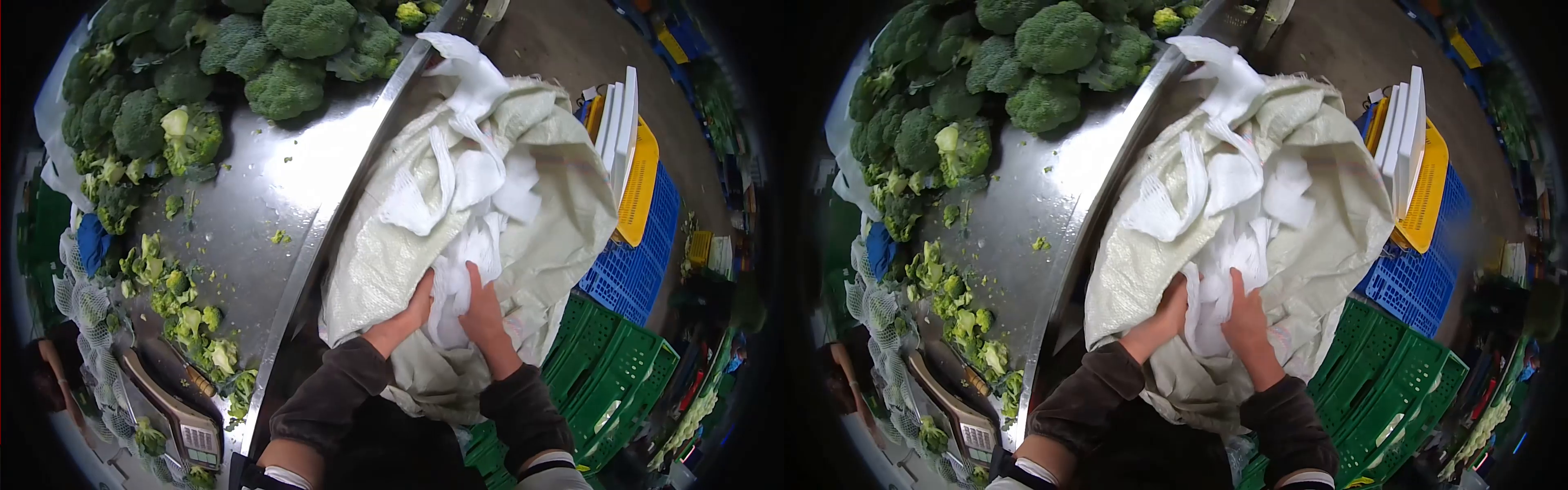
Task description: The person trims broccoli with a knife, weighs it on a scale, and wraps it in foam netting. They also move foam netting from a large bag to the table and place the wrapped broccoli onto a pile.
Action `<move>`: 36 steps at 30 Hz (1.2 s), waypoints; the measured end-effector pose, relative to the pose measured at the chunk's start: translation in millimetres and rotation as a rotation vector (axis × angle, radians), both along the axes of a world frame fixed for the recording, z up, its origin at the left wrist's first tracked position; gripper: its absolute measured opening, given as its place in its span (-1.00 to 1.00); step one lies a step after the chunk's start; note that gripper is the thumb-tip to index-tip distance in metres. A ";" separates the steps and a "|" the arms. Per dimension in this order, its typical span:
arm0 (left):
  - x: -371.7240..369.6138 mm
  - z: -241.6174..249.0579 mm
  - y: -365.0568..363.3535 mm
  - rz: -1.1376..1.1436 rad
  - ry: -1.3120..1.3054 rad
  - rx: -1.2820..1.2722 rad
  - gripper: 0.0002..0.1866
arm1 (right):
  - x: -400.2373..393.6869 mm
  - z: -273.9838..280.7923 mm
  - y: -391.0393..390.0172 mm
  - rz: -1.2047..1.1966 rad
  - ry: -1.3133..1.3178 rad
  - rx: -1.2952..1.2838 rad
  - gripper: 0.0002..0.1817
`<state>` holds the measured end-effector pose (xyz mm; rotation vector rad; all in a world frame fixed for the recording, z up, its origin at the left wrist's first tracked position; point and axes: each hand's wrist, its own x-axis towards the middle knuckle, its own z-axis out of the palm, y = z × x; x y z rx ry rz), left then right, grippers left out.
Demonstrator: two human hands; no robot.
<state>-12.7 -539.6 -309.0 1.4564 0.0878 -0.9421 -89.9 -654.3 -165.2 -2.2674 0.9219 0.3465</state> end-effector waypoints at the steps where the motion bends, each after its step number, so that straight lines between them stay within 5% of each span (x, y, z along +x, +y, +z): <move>1: -4.0 0.5 4.1 -0.011 0.084 -0.039 -0.74 | 2.2 5.0 5.5 -0.008 0.075 0.040 0.02; 4: 6.6 33.4 21.6 -0.067 0.345 -0.017 -0.77 | 9.1 31.3 19.5 0.103 0.305 -0.007 0.07; 6: 1.6 31.0 46.2 -0.510 -0.809 0.078 -0.73 | 16.8 52.6 29.0 0.135 0.310 -0.041 0.06; 8: 32.1 99.0 59.6 -0.570 -0.836 0.080 -0.67 | 16.8 55.1 35.3 0.160 0.316 -0.078 0.06; 10: 63.8 172.0 69.4 -0.710 -0.899 0.092 -0.54 | 17.6 50.2 40.6 -0.072 -0.109 0.049 0.04; 13: 70.9 186.2 74.3 -0.761 -1.043 0.120 -0.56 | 31.2 75.1 46.4 -0.156 -0.310 0.100 -0.01; 19: 54.6 149.1 53.7 -0.545 -1.221 0.243 -0.60 | 31.5 68.6 47.3 0.012 -0.228 0.003 -0.01; 23: 43.5 171.3 54.1 -0.408 -1.249 0.233 -0.61 | 38.7 127.4 59.8 0.034 -0.366 -0.027 -0.05; 25: 44.1 220.3 64.1 -0.543 -0.644 -0.171 -0.74 | 33.9 147.5 70.6 0.012 -0.451 -0.130 -0.07; 26: 45.1 235.4 69.5 -0.535 -0.655 -0.171 -0.74 | 34.5 157.6 75.8 0.020 -0.460 -0.134 -0.07; 31: 56.6 305.7 117.9 -0.120 -0.677 -0.121 -0.63 | 60.2 196.7 103.3 0.190 -0.611 -0.056 -0.11; 34: 69.7 294.4 156.6 0.227 -0.774 -0.072 -0.56 | 104.3 228.4 125.2 0.234 -0.636 0.184 -0.12; 36: 87.7 323.9 175.2 0.347 -0.559 -0.132 -0.47 | 133.4 234.4 143.6 0.292 -0.608 0.266 -0.09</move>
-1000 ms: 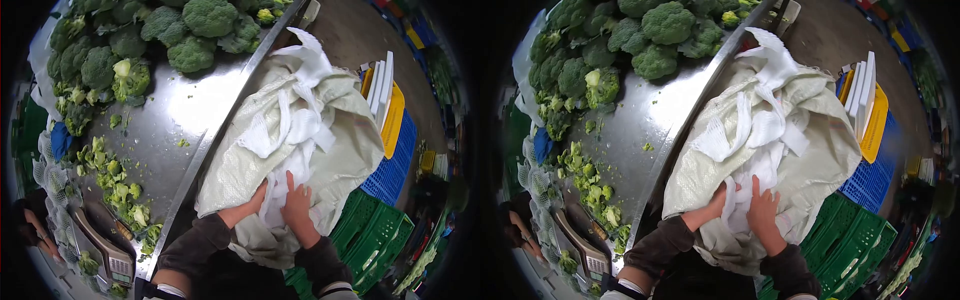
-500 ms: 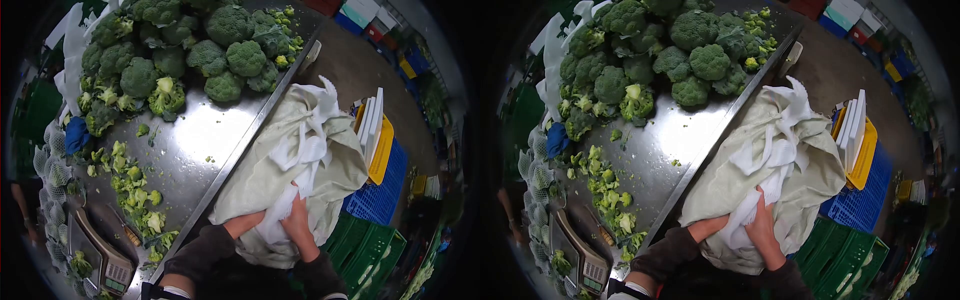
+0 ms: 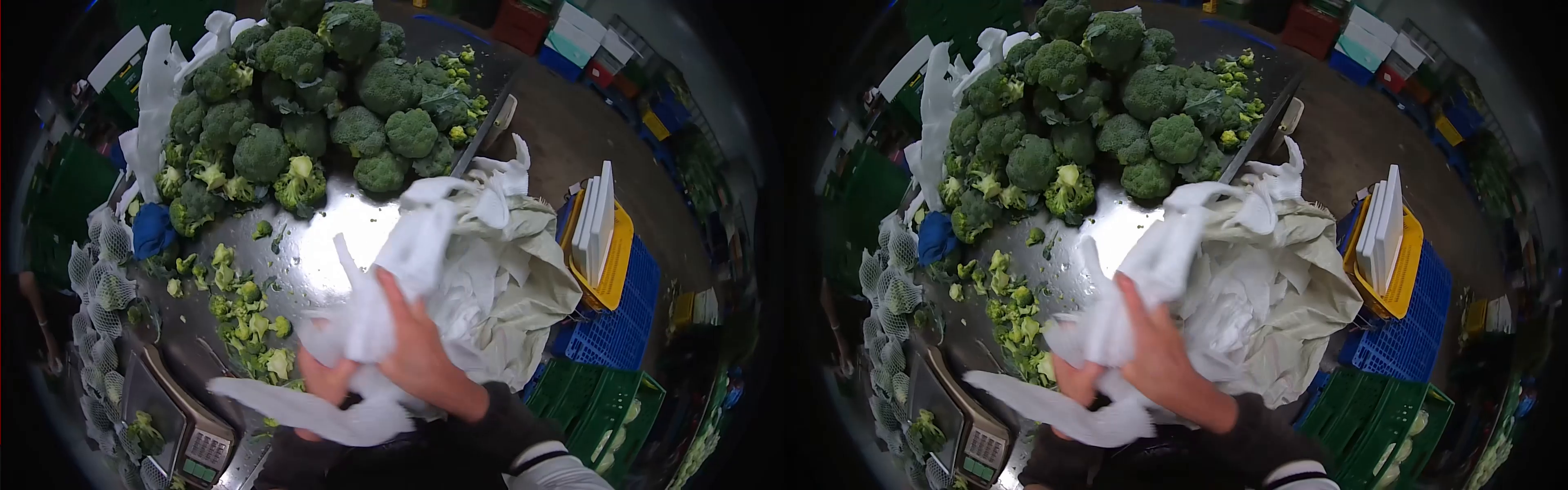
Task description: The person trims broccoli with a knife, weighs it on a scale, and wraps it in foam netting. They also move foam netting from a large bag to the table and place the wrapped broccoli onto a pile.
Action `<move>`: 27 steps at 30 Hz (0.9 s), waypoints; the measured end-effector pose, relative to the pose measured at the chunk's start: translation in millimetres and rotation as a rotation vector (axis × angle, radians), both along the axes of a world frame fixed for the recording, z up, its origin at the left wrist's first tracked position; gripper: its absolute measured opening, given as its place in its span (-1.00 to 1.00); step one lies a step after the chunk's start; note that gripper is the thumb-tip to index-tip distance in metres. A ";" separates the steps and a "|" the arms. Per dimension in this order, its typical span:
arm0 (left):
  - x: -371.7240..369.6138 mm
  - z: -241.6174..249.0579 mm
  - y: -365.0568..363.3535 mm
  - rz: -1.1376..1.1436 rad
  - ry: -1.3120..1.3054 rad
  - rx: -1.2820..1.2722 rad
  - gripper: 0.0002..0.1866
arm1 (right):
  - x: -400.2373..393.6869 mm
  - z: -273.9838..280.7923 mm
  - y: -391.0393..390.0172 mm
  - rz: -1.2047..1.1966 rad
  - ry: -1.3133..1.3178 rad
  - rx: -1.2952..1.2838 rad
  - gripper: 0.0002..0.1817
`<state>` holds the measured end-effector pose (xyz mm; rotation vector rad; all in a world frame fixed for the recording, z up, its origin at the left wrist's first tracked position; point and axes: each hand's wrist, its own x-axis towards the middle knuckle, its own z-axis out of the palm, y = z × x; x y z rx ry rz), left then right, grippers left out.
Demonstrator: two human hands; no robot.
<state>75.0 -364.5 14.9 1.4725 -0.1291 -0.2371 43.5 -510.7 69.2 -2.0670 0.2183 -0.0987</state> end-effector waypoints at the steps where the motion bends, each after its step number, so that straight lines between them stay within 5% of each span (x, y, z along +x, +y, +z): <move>1: 9.7 9.2 7.6 0.102 0.065 -0.101 -0.42 | 16.6 5.6 9.1 0.045 0.060 0.037 -0.08; 4: 45.1 20.0 49.0 0.205 0.136 -0.181 -0.39 | 64.2 16.6 42.0 0.149 0.087 0.101 -0.03; 6: 69.8 21.3 75.1 0.325 0.193 -0.300 -0.49 | 95.2 4.5 73.7 0.164 -0.168 0.119 -0.01; 8: 96.7 19.2 105.5 0.093 0.076 -0.370 -0.56 | 128.7 9.3 91.2 0.240 -0.208 0.291 0.04; 9: 136.2 -3.2 134.0 0.155 0.283 -0.414 -0.55 | 143.1 8.3 92.3 0.244 -0.210 0.297 0.04; 10: 168.2 -21.5 153.2 0.218 0.491 -0.457 -0.54 | 157.6 4.7 92.0 0.232 -0.139 0.198 0.05; 12: 177.1 -17.7 157.8 0.287 0.433 -0.396 -0.50 | 171.2 0.2 80.4 0.213 -0.077 0.092 0.07; 14: 180.2 -20.7 175.2 0.196 0.351 -0.167 -0.51 | 160.6 -7.1 44.2 0.184 -0.244 -0.117 0.04; 16: 162.0 -5.4 156.5 0.417 0.355 0.070 -0.50 | 142.4 -14.7 -15.9 0.039 -0.663 -0.134 -0.06; 17: 153.4 -21.4 167.6 0.508 0.005 0.369 -0.49 | 139.0 -6.4 -62.0 0.026 -0.701 -0.195 -0.14; 18: 146.6 -32.9 173.6 0.578 -0.352 0.664 -0.46 | 128.8 -2.0 -101.8 -0.168 -0.667 -0.399 -0.19; 19: 130.6 -19.7 161.4 0.587 -0.404 0.641 -0.45 | 117.8 -4.0 -133.5 -0.362 -0.646 -0.186 -0.16; 20: 110.3 1.5 142.7 0.596 -0.456 0.615 -0.43 | 115.4 -26.1 -188.6 -0.545 -0.473 -0.622 -0.07; 22: 87.3 20.8 119.8 0.584 -0.583 0.730 -0.46 | 111.1 -66.7 -266.0 -0.789 -0.250 -0.677 -0.02; 27: 65.4 28.7 101.9 0.445 -0.736 0.925 -0.49 | 129.4 -128.8 -363.8 -0.935 -0.091 -0.586 0.02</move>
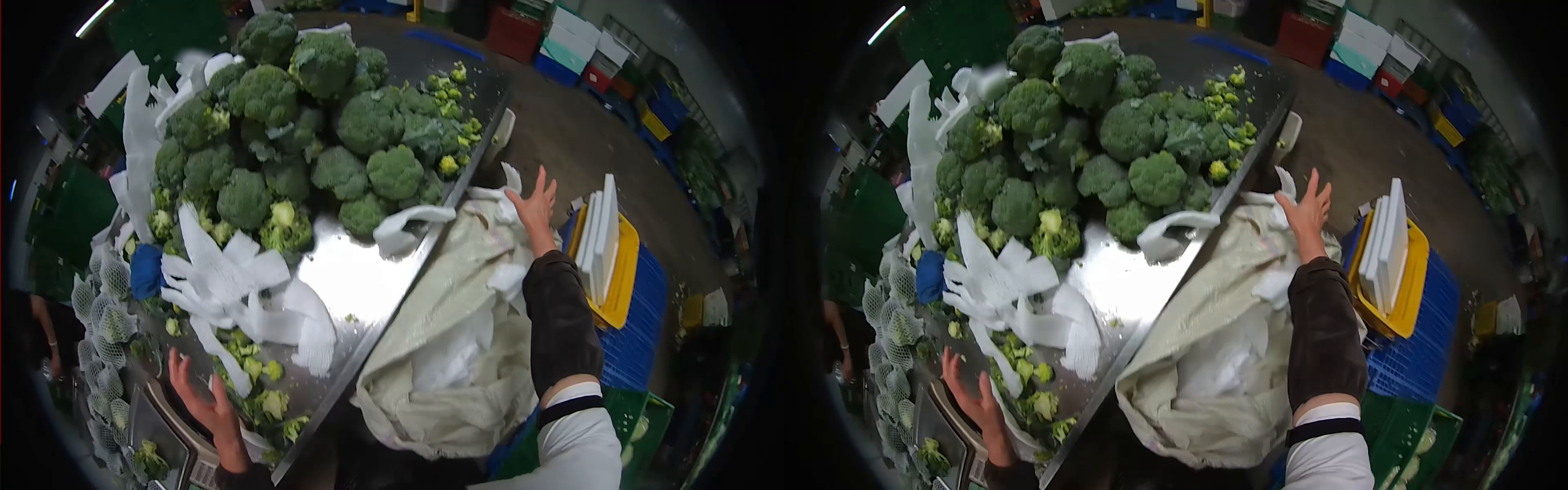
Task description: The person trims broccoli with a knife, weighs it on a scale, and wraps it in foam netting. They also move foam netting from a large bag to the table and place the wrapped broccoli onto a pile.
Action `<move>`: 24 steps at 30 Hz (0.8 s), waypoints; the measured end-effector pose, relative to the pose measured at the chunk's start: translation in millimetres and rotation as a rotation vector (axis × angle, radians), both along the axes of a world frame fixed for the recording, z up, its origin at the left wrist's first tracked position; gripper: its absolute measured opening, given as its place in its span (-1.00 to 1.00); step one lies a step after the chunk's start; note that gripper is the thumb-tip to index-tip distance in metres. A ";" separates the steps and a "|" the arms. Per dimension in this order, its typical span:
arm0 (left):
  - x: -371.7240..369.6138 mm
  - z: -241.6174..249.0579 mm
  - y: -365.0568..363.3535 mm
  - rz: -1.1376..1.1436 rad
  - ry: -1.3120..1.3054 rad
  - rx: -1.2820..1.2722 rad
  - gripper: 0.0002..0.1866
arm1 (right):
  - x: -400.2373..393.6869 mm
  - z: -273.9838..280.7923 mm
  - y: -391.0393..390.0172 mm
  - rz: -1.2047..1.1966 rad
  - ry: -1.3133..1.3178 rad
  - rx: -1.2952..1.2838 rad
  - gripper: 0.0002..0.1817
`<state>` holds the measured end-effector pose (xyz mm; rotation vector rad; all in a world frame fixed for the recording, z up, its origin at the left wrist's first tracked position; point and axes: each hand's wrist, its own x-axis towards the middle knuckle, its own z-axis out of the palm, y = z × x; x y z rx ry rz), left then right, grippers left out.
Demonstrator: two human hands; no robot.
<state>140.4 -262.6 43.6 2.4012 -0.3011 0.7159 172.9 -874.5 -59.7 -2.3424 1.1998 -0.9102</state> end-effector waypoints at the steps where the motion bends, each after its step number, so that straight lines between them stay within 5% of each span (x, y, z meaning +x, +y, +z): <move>1: -2.1 -1.1 -1.6 -0.008 0.027 -0.006 -0.48 | 5.8 -14.0 -8.1 -0.001 0.085 -0.009 -0.02; 3: -5.1 -7.4 -1.1 -0.016 0.049 -0.035 -0.47 | 14.2 -60.9 -34.2 -0.001 0.152 -0.005 -0.06; 5: -9.7 -17.7 -3.4 0.001 0.109 -0.046 -0.47 | 17.2 -132.7 -61.0 0.402 0.258 0.183 -0.28; 9: -17.8 -36.3 -7.6 -0.078 0.275 -0.080 -0.51 | -14.3 -152.5 -22.7 0.222 0.206 0.311 -0.51; 11: -16.2 -38.9 -12.6 -0.113 0.252 -0.059 -0.55 | -27.3 -149.0 -31.1 0.123 -0.166 0.056 -0.63; 13: -16.6 -34.6 -17.1 -0.170 0.223 0.011 -0.57 | -40.2 -96.6 -23.8 0.049 -0.447 0.114 -0.64; 16: -20.8 -28.1 -34.7 -0.232 0.278 -0.095 -0.58 | -100.3 -16.1 27.9 0.227 -0.435 0.072 -0.57; 21: -57.8 -35.1 -32.8 -0.287 0.324 -0.203 -0.56 | -170.4 -79.9 106.8 0.186 -0.139 0.125 -0.42; 24: -80.6 -26.4 -29.7 -0.347 0.473 -0.294 -0.55 | -149.3 -96.7 111.9 0.113 -0.276 0.252 -0.42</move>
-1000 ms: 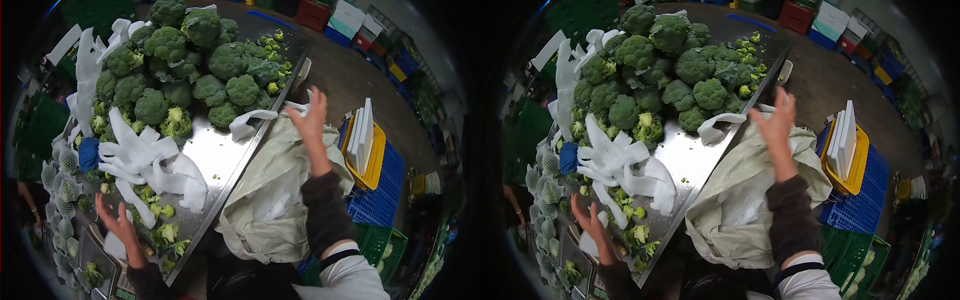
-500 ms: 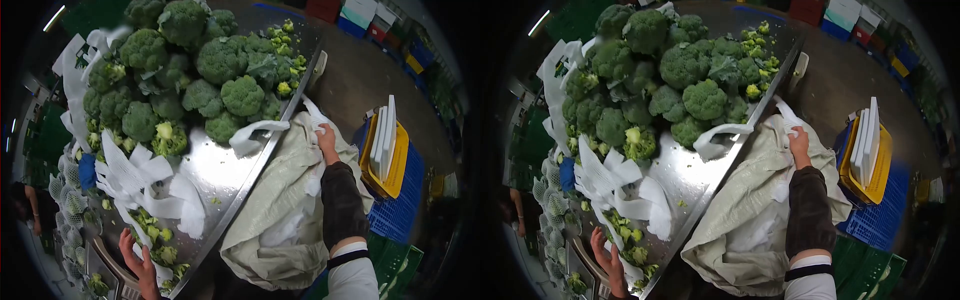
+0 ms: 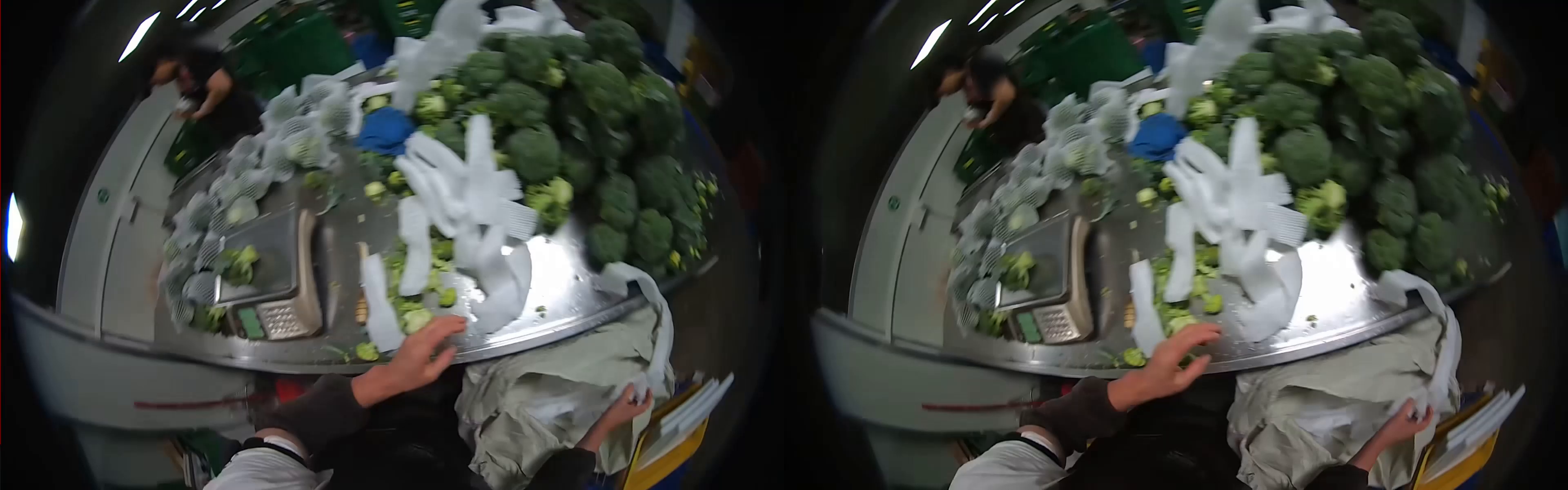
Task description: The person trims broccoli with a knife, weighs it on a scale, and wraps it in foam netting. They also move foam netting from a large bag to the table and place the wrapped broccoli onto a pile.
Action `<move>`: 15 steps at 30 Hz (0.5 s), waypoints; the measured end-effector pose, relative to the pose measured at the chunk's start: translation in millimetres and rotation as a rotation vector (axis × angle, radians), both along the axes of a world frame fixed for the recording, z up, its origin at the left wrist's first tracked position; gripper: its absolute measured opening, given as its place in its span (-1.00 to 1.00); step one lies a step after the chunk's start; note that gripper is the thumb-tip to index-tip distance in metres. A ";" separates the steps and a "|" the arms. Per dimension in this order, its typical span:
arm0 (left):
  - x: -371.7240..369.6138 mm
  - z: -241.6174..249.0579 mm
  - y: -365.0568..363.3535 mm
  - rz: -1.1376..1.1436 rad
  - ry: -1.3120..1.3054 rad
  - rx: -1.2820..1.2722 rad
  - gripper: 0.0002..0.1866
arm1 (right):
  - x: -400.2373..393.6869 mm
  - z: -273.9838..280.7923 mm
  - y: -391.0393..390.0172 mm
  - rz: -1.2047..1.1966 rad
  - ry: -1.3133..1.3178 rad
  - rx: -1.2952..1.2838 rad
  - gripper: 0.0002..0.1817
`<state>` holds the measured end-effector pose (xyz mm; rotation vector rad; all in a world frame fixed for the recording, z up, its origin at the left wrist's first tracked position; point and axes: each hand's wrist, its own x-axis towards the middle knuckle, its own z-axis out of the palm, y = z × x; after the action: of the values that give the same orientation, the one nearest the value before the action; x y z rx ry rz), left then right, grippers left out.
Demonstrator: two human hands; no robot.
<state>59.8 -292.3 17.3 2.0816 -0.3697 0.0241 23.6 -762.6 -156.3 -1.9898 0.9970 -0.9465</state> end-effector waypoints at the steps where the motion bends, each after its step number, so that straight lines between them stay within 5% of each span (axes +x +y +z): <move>1: -9.6 2.3 6.1 0.036 -0.006 0.004 -0.55 | 5.0 9.4 4.8 -0.047 -0.086 -0.003 -0.43; 5: -36.6 2.0 25.9 0.079 0.118 -0.124 -0.55 | 26.1 104.9 62.1 -0.088 -0.225 -0.071 -0.46; 7: -45.3 -4.2 40.8 0.123 0.134 -0.256 -0.57 | 40.6 149.8 120.1 0.125 -0.510 -0.128 -0.45; 11: -55.4 -7.2 66.2 0.172 0.155 -0.382 -0.58 | 69.7 160.9 217.6 0.601 -0.559 -0.160 -0.48; 15: -66.7 4.7 108.5 0.173 0.123 -0.433 -0.58 | 106.8 161.5 315.2 0.809 -0.590 -0.241 -0.56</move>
<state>-6.9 -183.9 21.9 1.6703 -0.0953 0.0722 130.4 -447.4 5.2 -1.8537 -0.2554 -1.0867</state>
